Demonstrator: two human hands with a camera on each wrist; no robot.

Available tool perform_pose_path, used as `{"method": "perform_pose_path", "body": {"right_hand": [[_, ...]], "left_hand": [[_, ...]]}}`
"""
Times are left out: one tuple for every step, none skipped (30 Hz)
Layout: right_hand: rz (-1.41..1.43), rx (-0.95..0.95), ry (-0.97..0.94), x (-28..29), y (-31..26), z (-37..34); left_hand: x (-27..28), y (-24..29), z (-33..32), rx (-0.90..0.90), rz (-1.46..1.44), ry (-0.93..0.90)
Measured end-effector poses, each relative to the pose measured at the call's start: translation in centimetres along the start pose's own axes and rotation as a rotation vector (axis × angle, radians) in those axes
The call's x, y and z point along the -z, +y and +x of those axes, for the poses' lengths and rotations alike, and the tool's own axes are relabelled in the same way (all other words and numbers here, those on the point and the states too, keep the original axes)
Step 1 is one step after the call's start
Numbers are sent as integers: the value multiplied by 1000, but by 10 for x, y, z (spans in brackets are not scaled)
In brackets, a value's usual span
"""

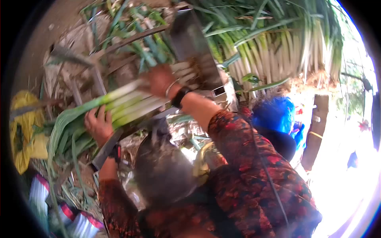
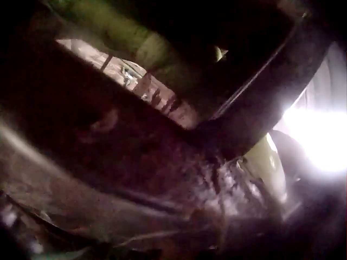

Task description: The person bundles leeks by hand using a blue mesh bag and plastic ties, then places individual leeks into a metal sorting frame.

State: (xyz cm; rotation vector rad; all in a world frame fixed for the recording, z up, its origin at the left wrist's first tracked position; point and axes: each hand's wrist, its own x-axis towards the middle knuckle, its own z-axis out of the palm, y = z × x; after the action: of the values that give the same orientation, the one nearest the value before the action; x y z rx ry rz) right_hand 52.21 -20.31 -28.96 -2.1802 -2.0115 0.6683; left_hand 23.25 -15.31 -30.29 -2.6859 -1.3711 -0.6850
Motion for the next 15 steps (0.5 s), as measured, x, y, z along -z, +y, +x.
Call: {"method": "perform_pose_path", "body": {"right_hand": [[43, -14, 60, 0, -2, -7], [24, 30, 145, -4, 0, -12], [88, 22, 203, -9, 0, -13], [121, -3, 113, -2, 0, -12], [127, -6, 137, -7, 3, -9], [137, -2, 162, -13, 5, -5], [150, 10, 187, -19, 7, -3], [165, 18, 163, -16, 6, -5], [178, 26, 142, -13, 5, -6], [192, 31, 122, -10, 4, -10], [170, 157, 328, -12, 4, -26], [144, 284, 532, -12, 4, -51], [112, 343, 549, -9, 4, -80], [116, 428, 519, -9, 13, -109], [240, 537, 503, 4, 23, -139]], "left_hand": [[2, -2, 2, -62, 12, 44], [-1, -7, 1, -119, 2, 117], [-6, -10, 1, -170, -6, 191], [-8, -7, 2, -161, 60, 131], [-6, -5, 3, -149, 135, 66], [-3, -2, 4, -135, 218, 2], [0, 0, 6, -111, 240, -90], [3, 2, 9, -84, 266, -181], [6, 3, 13, -56, 291, -267], [11, 7, 16, 1, 306, -349], [11, 6, 14, -4, 298, -330], [7, 1, 10, -8, 289, -311], [4, -1, 9, -14, 279, -292], [3, 0, 10, -14, 284, -270], [2, 0, 10, -42, 268, -245]]}}
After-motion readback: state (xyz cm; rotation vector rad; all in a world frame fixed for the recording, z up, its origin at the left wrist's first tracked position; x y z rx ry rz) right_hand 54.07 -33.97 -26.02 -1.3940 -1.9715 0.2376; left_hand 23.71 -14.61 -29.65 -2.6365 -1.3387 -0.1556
